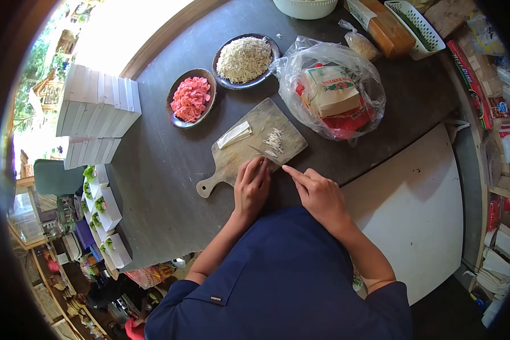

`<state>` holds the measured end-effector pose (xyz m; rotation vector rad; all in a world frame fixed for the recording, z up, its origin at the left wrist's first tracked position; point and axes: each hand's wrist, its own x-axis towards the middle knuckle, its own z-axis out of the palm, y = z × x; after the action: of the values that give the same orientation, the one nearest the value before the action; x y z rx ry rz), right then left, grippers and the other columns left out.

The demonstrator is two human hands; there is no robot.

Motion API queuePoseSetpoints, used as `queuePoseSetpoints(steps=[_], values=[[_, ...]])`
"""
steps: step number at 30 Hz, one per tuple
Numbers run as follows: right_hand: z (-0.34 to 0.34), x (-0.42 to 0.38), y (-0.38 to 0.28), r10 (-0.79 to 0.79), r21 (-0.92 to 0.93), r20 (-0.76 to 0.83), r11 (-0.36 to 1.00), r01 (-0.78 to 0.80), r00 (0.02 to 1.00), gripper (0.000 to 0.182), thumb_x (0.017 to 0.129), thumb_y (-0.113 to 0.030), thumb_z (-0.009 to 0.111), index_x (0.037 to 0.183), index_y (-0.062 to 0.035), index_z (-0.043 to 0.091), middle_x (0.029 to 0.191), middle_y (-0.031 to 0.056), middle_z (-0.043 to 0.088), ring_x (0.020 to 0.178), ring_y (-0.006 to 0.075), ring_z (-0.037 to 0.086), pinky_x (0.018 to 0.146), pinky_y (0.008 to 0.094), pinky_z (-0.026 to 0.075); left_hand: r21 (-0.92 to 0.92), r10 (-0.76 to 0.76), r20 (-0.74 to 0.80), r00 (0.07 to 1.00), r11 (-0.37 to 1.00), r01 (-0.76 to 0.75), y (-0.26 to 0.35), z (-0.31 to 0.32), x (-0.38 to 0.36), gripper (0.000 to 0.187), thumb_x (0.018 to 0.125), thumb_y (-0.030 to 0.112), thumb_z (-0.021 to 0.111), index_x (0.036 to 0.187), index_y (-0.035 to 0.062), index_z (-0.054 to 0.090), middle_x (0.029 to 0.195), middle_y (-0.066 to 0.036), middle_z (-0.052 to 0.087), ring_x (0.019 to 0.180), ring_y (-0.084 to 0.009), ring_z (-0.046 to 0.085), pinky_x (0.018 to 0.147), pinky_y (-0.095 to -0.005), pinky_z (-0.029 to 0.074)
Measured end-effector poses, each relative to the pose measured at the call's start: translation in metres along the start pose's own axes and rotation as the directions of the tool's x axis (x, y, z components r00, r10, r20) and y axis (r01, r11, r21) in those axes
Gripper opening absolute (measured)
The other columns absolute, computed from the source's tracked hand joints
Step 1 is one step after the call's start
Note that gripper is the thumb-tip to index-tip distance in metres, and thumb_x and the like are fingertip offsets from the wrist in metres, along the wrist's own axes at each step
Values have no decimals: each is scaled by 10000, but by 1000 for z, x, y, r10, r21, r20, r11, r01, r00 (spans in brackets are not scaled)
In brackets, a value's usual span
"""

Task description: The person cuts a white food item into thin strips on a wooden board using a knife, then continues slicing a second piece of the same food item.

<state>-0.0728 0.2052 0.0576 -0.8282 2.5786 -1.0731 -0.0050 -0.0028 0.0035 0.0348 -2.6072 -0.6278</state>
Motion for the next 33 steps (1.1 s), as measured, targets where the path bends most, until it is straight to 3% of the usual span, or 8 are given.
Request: queuePoseSetpoints(steps=[9, 33], values=[[-2, -5, -1, -2, -68, 15, 998, 3, 1000, 480, 1032, -137, 689, 1478, -312, 698, 852, 90, 613, 705, 344, 701, 643, 490, 587, 49, 28, -14, 1000, 998, -27, -2, 4, -3, 348, 869, 5, 801, 1216, 0, 771, 1304, -123, 708, 1199, -324, 696, 1021, -428, 589], [-5, -4, 2, 10, 4, 28, 1000, -10, 1000, 438, 1045, -140, 683, 1458, -283, 713, 843, 113, 628, 726, 370, 701, 658, 506, 574, 53, 5, -31, 1000, 999, -4, -1, 4, -3, 354, 857, 12, 810, 1210, -1, 786, 1296, -117, 720, 1200, -302, 703, 1019, -412, 597]])
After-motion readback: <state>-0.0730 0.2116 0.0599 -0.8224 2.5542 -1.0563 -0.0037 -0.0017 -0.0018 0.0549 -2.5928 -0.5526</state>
